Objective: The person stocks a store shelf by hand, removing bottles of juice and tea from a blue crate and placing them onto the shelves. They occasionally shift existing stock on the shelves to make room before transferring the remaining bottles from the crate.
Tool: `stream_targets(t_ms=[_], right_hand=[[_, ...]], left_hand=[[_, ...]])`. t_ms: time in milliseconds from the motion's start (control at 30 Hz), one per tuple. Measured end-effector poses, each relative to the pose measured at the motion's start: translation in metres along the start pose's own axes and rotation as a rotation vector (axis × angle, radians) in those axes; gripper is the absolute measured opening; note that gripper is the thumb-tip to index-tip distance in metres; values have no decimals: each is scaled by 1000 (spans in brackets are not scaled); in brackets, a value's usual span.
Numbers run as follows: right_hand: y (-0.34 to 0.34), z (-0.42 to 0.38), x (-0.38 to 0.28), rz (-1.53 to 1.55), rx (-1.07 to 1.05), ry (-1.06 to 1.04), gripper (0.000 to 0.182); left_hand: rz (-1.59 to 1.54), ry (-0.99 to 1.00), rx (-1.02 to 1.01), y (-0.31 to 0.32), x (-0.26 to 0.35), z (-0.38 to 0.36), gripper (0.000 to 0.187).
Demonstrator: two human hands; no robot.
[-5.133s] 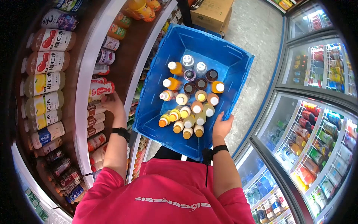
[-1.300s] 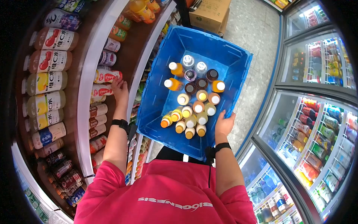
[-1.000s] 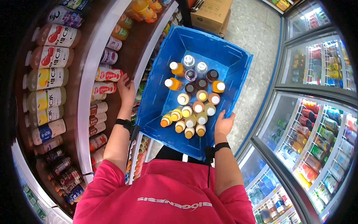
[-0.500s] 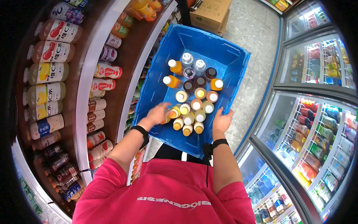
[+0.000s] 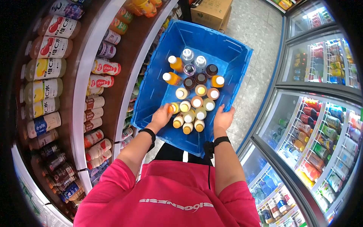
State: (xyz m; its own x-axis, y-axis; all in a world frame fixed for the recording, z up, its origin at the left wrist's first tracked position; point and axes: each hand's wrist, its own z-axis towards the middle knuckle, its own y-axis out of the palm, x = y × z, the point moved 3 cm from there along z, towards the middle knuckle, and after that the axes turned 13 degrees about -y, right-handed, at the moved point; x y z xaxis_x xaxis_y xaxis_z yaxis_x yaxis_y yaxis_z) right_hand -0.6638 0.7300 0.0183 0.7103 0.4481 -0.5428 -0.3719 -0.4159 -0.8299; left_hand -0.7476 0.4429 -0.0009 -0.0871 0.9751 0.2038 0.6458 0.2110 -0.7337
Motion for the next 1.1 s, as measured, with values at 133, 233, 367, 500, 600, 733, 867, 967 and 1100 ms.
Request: stream_targets(t_ms=[133, 233, 367, 500, 600, 733, 867, 967, 1100], right_hand=[[-1, -1, -1, -28, -7, -4, 42], [1, -1, 2, -4, -19, -5, 44], [23, 8, 31, -34, -111, 38, 47], [0, 3, 7, -7, -107, -79, 49], [-2, 3, 5, 8, -99, -137, 49], [33, 12, 47, 249, -94, -22, 48], [27, 8, 38, 74, -66, -144, 46], [34, 12, 48, 79, -62, -169, 47], [11, 7, 20, 91, -99, -119, 49]], left_hand=[[-293, 34, 201, -31, -17, -15, 39], [-524, 19, 241, -63, -33, -37, 35], [-782, 59, 401, -95, -56, -63, 39], [-1016, 89, 513, -130, -73, -104, 35], [-1193, 60, 602, -148, -93, -128, 31], [-1425, -4, 737, -163, -113, -150, 34], [-1552, -118, 840, -173, -144, -148, 39], [-1476, -130, 948, -185, -149, -137, 43], [-1330, -112, 1039, -204, -153, -115, 47]])
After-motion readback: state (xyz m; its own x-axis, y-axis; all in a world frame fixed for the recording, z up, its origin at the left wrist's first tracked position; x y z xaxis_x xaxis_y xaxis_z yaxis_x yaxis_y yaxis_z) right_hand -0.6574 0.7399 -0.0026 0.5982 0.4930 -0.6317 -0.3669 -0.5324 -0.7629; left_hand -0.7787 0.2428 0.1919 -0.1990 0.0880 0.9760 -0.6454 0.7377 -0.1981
